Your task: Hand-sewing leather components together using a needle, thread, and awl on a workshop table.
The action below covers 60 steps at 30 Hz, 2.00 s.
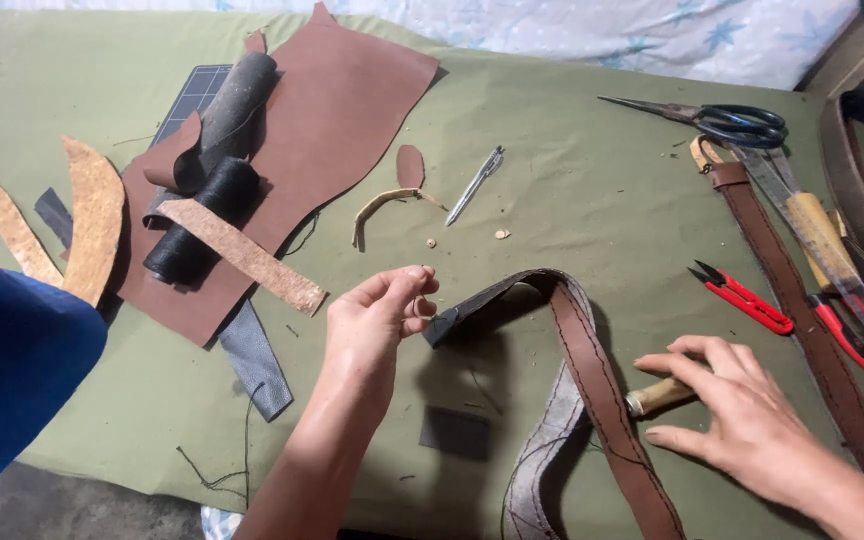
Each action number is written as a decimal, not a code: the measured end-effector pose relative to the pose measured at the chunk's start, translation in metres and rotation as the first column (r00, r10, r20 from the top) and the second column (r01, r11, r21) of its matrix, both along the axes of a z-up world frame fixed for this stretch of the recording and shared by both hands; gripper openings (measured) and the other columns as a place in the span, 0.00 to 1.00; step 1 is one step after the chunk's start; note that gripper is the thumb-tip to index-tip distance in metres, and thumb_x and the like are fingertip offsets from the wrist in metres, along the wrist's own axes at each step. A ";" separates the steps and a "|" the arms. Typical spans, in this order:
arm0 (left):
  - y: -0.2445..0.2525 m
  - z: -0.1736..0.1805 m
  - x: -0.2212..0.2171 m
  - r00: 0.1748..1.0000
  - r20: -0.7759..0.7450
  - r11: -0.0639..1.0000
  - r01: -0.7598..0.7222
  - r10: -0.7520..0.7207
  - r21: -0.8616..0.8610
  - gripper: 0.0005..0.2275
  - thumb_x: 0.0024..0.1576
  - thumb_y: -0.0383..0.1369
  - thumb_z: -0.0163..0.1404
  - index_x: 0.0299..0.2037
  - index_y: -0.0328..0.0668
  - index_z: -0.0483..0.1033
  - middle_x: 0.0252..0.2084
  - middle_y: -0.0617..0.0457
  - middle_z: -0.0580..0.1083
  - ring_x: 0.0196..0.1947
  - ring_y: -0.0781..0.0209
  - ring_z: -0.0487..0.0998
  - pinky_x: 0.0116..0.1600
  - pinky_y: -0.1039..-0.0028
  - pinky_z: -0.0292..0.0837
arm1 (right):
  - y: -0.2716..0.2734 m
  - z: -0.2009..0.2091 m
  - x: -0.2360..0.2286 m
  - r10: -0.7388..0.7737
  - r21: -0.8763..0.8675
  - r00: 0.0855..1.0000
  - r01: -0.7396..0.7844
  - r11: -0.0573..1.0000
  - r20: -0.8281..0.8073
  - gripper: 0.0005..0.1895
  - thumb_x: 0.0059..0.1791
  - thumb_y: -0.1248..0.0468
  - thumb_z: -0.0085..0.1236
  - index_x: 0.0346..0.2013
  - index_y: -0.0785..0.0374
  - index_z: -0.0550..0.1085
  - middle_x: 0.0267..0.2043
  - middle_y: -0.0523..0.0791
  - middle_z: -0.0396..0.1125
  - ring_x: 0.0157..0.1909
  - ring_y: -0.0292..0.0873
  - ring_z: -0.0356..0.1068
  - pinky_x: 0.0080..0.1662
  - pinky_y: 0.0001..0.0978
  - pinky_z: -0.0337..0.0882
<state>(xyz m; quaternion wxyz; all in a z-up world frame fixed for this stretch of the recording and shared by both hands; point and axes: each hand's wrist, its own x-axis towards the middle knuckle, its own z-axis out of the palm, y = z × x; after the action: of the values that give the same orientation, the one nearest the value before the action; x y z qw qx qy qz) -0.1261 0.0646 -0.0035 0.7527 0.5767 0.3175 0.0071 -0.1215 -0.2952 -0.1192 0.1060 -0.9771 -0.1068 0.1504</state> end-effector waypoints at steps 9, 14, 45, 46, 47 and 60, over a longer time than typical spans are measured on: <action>0.001 -0.003 0.011 0.994 0.108 0.992 0.046 -0.034 -0.116 0.11 0.56 0.30 0.56 0.44 0.30 0.82 0.40 0.46 0.80 0.31 0.62 0.76 0.35 0.81 0.69 | -0.087 -0.005 0.021 -0.256 0.076 0.943 0.277 0.958 -0.212 0.09 0.42 0.56 0.74 0.35 0.43 0.85 0.29 0.34 0.84 0.33 0.32 0.76 0.43 0.21 0.70; 0.011 -0.008 0.019 0.994 0.106 0.967 0.030 -0.003 -0.254 0.10 0.55 0.29 0.56 0.45 0.32 0.80 0.42 0.47 0.80 0.34 0.61 0.79 0.35 0.82 0.70 | -0.074 0.063 0.020 -0.438 0.697 0.817 0.559 0.449 -0.374 0.13 0.49 0.77 0.55 0.49 0.78 0.73 0.33 0.73 0.76 0.34 0.68 0.72 0.43 0.53 0.68; 0.011 -0.027 0.030 0.977 0.125 0.932 0.204 -0.174 -0.299 0.12 0.54 0.17 0.55 0.49 0.28 0.80 0.42 0.43 0.80 0.40 0.58 0.81 0.48 0.78 0.76 | 0.177 0.151 0.002 -0.163 0.618 0.766 0.607 0.499 -0.621 0.18 0.54 0.62 0.50 0.58 0.55 0.75 0.29 0.49 0.62 0.17 0.38 0.50 0.16 0.27 0.48; 0.011 -0.026 0.029 0.977 0.125 0.932 0.204 -0.174 -0.298 0.12 0.54 0.17 0.55 0.49 0.28 0.80 0.42 0.43 0.80 0.40 0.58 0.81 0.48 0.78 0.76 | 0.174 0.147 0.003 -0.162 0.619 0.767 0.607 0.499 -0.621 0.18 0.54 0.62 0.50 0.58 0.55 0.75 0.29 0.49 0.62 0.17 0.38 0.50 0.16 0.27 0.48; 0.010 -0.025 0.029 0.977 0.122 0.931 0.203 -0.173 -0.304 0.13 0.54 0.17 0.55 0.49 0.27 0.80 0.41 0.43 0.79 0.39 0.58 0.80 0.48 0.78 0.76 | 0.172 0.143 0.005 -0.157 0.624 0.826 0.520 0.583 -0.541 0.17 0.53 0.62 0.50 0.57 0.52 0.76 0.27 0.47 0.64 0.17 0.38 0.51 0.20 0.29 0.52; 0.011 -0.030 0.026 0.972 0.130 0.919 0.226 -0.194 -0.323 0.11 0.52 0.18 0.57 0.45 0.27 0.78 0.35 0.43 0.77 0.37 0.54 0.80 0.54 0.73 0.79 | 0.171 0.156 0.003 -0.192 0.432 0.931 0.319 0.844 -0.311 0.23 0.44 0.61 0.53 0.51 0.34 0.81 0.26 0.39 0.64 0.28 0.37 0.56 0.37 0.28 0.60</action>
<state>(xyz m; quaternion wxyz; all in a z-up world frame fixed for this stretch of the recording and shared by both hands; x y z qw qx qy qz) -0.1002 0.0754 -0.0331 0.8505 0.4698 0.2142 -0.1003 -0.1183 -0.1244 0.0364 0.3743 -0.8987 0.0065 0.2286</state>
